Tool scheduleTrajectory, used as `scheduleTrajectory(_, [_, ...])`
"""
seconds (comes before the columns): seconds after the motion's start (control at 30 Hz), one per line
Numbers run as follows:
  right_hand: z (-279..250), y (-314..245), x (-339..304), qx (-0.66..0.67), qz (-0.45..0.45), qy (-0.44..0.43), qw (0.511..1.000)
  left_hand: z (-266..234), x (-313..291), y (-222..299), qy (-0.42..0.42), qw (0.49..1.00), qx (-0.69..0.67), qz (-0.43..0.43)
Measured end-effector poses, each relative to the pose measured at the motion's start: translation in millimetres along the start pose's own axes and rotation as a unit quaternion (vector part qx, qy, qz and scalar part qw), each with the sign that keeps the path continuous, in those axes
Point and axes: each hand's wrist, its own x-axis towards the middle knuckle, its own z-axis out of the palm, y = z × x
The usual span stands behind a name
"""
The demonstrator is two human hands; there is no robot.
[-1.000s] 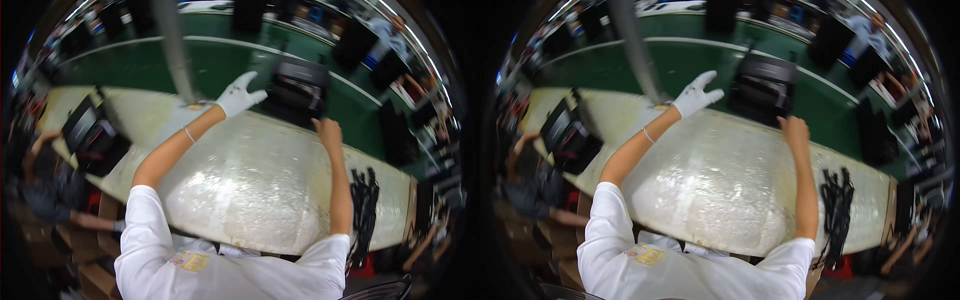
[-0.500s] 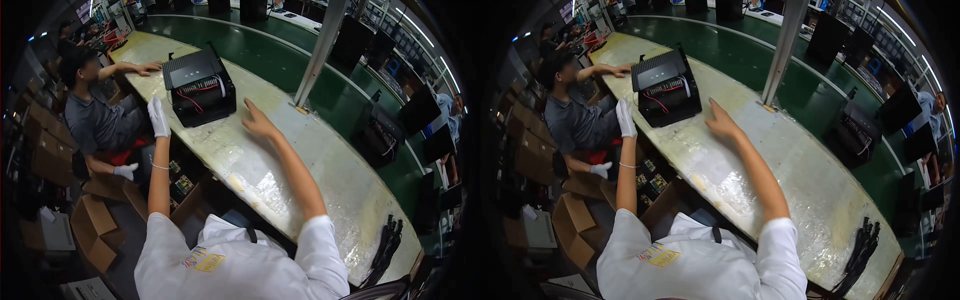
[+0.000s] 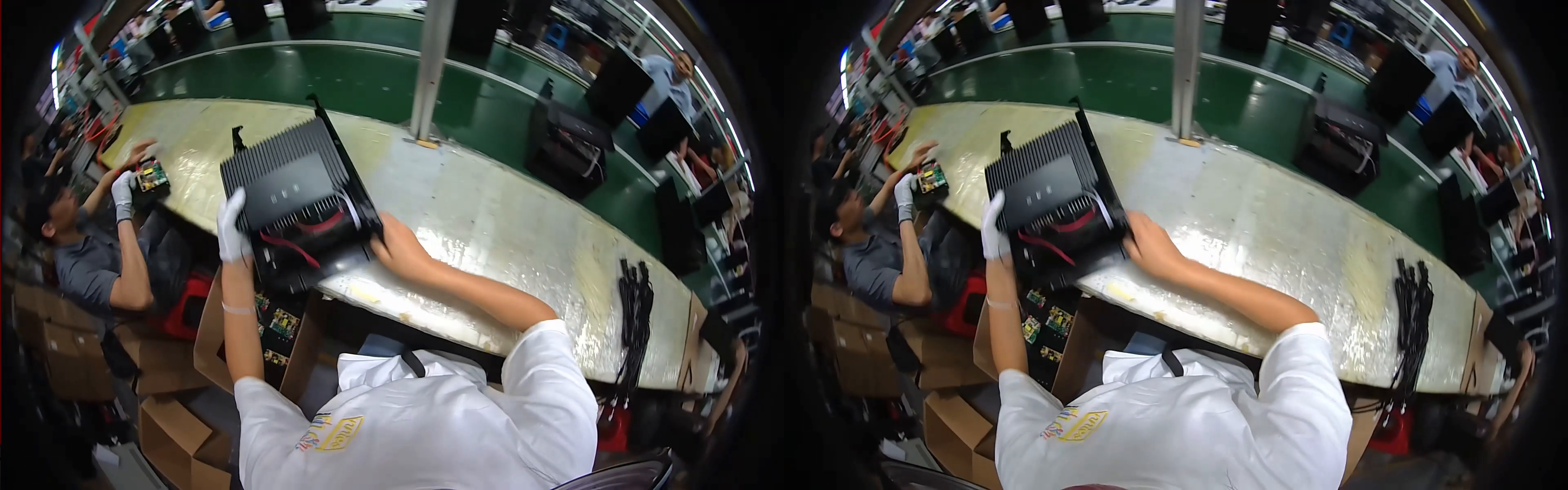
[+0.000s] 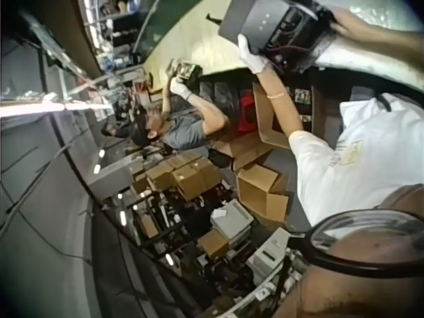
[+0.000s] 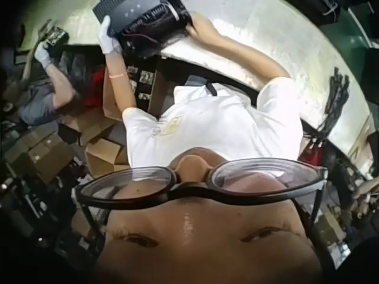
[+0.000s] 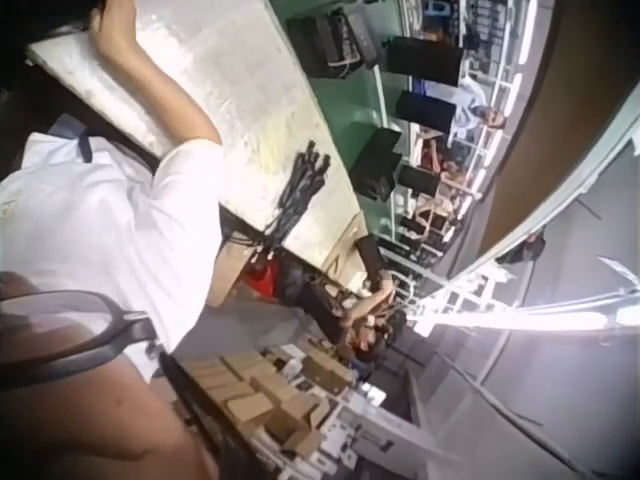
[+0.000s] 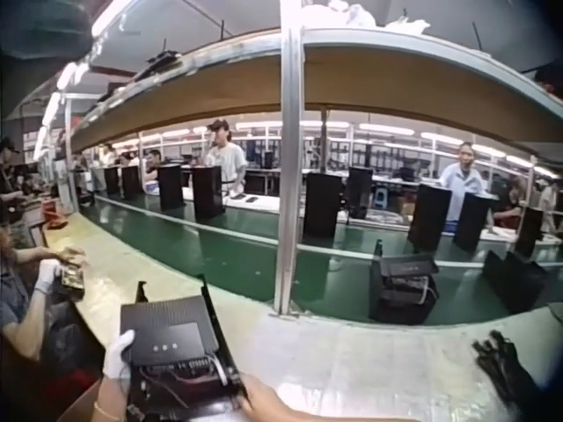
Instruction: Assembling electronic components and routing wires within a plastic housing on a factory production line.
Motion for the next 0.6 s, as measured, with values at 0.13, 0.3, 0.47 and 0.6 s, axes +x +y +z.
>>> scheduleTrajectory(0.13, [-63,-32,-118,-0.049,-0.012,0.006,0.999,98,-104,3,-0.06,0.998,-0.03,-0.002])
scheduleTrajectory(0.3, [-112,-53,-212,-0.031,0.153,-0.01,0.988,154,-132,-34,-0.218,0.975,0.042,-0.02])
scheduleTrajectory(0.47, [-132,-15,-228,-0.07,0.213,0.07,0.972,231,-88,-63,-0.329,0.943,0.053,-0.002])
scheduleTrajectory(0.6, [-171,7,-204,-0.118,0.107,0.068,0.985,283,-36,-102,-0.357,0.932,-0.016,-0.066])
